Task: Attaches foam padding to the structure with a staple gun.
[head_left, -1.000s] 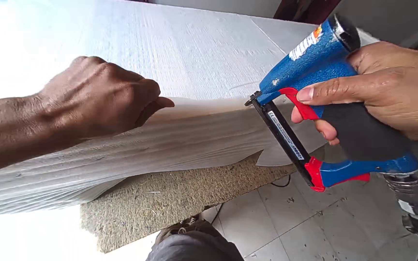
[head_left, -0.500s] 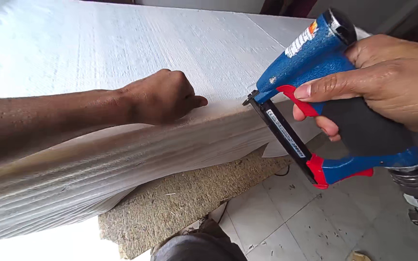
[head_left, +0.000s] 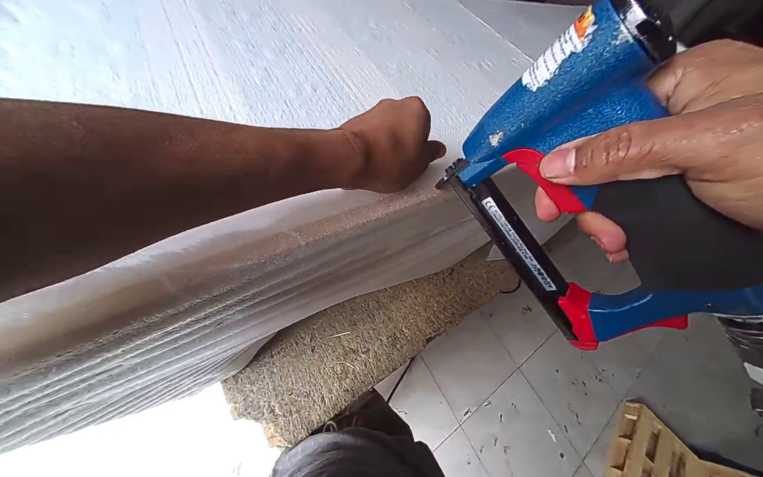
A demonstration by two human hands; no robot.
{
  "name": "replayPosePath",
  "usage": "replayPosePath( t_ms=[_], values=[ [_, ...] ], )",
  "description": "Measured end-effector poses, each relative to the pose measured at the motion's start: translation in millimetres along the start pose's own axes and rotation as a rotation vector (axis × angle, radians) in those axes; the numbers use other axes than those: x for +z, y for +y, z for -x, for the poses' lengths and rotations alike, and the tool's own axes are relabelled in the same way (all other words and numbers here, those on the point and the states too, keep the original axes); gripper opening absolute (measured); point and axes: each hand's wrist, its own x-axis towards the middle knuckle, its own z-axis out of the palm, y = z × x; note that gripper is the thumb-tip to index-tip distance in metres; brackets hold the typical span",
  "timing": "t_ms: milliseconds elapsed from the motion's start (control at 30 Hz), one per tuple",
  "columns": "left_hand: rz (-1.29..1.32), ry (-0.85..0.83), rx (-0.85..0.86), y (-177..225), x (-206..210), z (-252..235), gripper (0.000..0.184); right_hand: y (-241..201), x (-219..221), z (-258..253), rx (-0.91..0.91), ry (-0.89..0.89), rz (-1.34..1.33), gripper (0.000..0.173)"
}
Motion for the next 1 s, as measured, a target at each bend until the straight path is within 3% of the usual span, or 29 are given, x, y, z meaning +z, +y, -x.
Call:
replayPosePath(
  t_ms=[167, 267, 333, 400, 500, 600, 667, 833, 1000],
  values=[
    [-0.149, 0.061, 0.041, -8, -16, 27, 0.042, -1, 30, 2, -0.016, -0.025, -0.111, 0.020],
    [-0.457, 0.149, 0.165, -29, -40, 93, 0.044, 5, 24, -4, -0.112, -0.103, -0.163, 0.020],
    [-0.605, 0.276, 0.230, -63, -39, 152, 0.054, -13, 17, -4, -0.127, -0.165, -0.117, 0.013],
    [-0.627, 0.303, 0.125, -93, -26, 211, 0.063, -29, 12, -4, -0.085, -0.245, -0.097, 0.011],
    [-0.592, 0.256, -0.086, -111, -19, 266, 0.050, -30, 7, -5, -0.006, -0.326, -0.122, 0.013],
    [-0.524, 0.371, 0.118, -149, -32, 252, 0.055, -36, 32, -2, 0.016, -0.184, -0.002, 0.015],
    [-0.461, 0.351, 0.215, -155, -43, 233, 0.057, -31, 44, 0, -0.005, -0.048, 0.024, 0.018],
    [-0.298, 0.308, 0.271, -151, -46, 222, 0.054, -69, 61, 15, 0.021, -0.123, 0.011, 0.014],
    [-0.260, 0.178, 0.299, -149, -54, 216, 0.053, -94, 102, 19, 0.067, -0.066, -0.011, 0.011]
  ],
)
